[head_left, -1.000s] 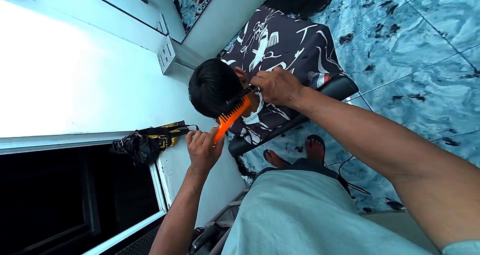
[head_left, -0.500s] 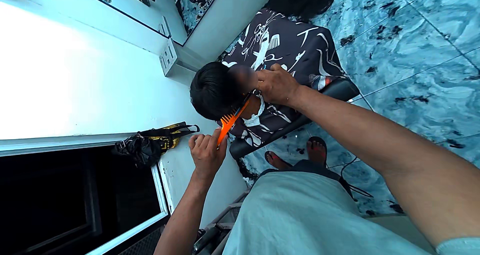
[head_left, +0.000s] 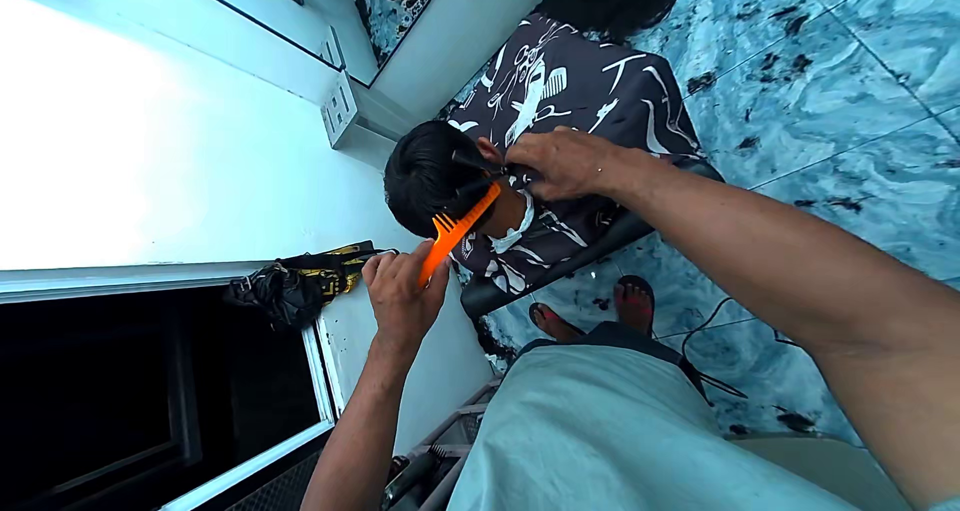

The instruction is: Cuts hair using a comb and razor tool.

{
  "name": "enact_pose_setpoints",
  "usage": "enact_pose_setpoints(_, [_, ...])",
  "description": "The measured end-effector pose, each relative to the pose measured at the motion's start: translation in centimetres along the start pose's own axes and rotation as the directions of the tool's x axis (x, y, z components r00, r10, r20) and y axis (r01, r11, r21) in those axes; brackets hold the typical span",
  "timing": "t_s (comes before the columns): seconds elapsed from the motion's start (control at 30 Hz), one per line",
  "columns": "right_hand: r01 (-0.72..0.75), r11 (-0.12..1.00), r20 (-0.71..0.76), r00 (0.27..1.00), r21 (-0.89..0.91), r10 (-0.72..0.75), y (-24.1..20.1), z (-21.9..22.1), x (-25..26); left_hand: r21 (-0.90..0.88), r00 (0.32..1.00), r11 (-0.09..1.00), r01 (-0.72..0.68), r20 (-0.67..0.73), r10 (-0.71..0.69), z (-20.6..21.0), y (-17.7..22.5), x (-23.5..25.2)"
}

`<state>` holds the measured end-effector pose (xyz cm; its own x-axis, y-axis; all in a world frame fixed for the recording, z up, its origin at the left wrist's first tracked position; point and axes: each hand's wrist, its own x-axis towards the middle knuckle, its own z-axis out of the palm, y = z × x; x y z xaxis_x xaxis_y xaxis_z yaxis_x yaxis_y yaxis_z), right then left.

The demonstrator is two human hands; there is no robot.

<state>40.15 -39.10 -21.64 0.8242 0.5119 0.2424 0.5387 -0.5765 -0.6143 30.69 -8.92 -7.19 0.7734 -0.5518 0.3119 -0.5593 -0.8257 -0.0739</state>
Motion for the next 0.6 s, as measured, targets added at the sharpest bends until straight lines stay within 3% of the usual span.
enact_pose_setpoints(0.6, [0.021, 1.0, 0.042, 0.999, -0.003, -0.021, -0.6, -3.1, 1.5, 0.072, 0.995, 0.996, -0.056, -0.08, 0.061, -1.4, -0.3, 2.5])
